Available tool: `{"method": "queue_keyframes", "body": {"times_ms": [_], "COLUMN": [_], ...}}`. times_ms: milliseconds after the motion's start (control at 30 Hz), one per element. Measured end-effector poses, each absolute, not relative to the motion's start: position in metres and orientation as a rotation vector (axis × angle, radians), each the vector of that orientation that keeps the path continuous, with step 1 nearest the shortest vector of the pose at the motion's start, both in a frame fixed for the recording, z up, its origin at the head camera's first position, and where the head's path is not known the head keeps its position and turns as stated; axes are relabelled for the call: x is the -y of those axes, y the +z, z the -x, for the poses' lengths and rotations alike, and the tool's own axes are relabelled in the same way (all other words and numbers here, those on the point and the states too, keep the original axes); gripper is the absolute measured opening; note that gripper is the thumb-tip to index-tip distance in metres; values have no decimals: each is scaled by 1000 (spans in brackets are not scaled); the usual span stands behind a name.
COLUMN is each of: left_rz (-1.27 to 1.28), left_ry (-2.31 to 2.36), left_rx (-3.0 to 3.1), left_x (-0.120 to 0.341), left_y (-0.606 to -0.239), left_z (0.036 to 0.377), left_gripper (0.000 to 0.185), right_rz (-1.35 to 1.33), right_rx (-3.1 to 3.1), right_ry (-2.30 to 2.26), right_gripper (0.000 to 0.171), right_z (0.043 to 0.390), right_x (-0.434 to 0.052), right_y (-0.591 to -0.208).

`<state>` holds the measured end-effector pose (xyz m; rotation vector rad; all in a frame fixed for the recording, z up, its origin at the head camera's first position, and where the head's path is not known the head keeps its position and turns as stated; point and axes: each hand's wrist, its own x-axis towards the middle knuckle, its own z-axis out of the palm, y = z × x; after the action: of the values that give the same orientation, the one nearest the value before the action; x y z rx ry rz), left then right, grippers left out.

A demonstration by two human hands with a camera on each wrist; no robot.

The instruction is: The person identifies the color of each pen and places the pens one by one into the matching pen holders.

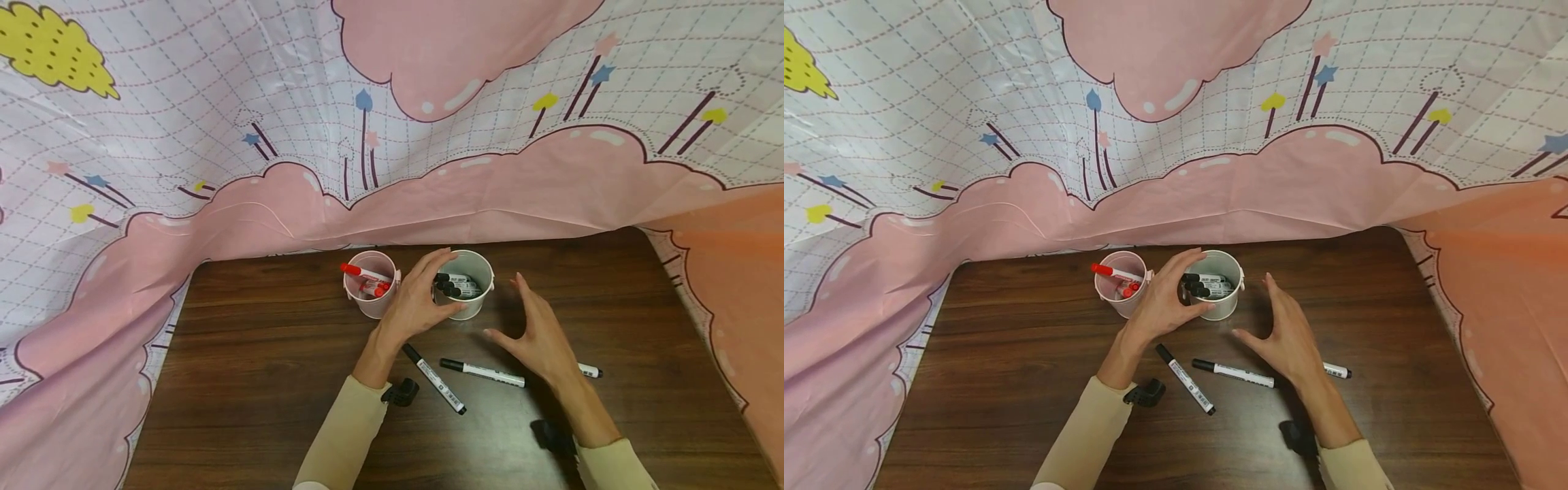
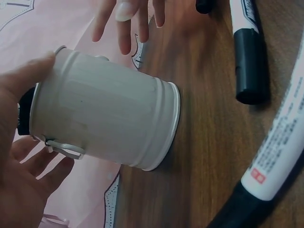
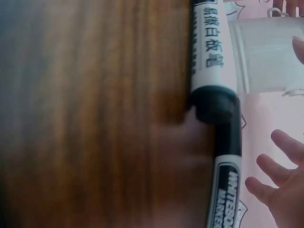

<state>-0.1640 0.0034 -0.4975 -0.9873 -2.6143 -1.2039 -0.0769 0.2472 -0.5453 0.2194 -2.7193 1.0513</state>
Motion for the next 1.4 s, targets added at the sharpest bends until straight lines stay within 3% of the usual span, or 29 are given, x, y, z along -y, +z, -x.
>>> {"method": "queue_keyframes", "body": {"times_ms": [1400], "left_rz": [820], "left_ry": [-1398], "left_rx": [2635], "left_x": [-5], "left_y": [-513], "left_z": [164], "left_gripper": [92], "right_rz": [-111], "right_rx": [2756], "right_ry": [1013], "right_gripper": [92], "right_z": [30], "right_x": [-298], "right_y": [-556]}}
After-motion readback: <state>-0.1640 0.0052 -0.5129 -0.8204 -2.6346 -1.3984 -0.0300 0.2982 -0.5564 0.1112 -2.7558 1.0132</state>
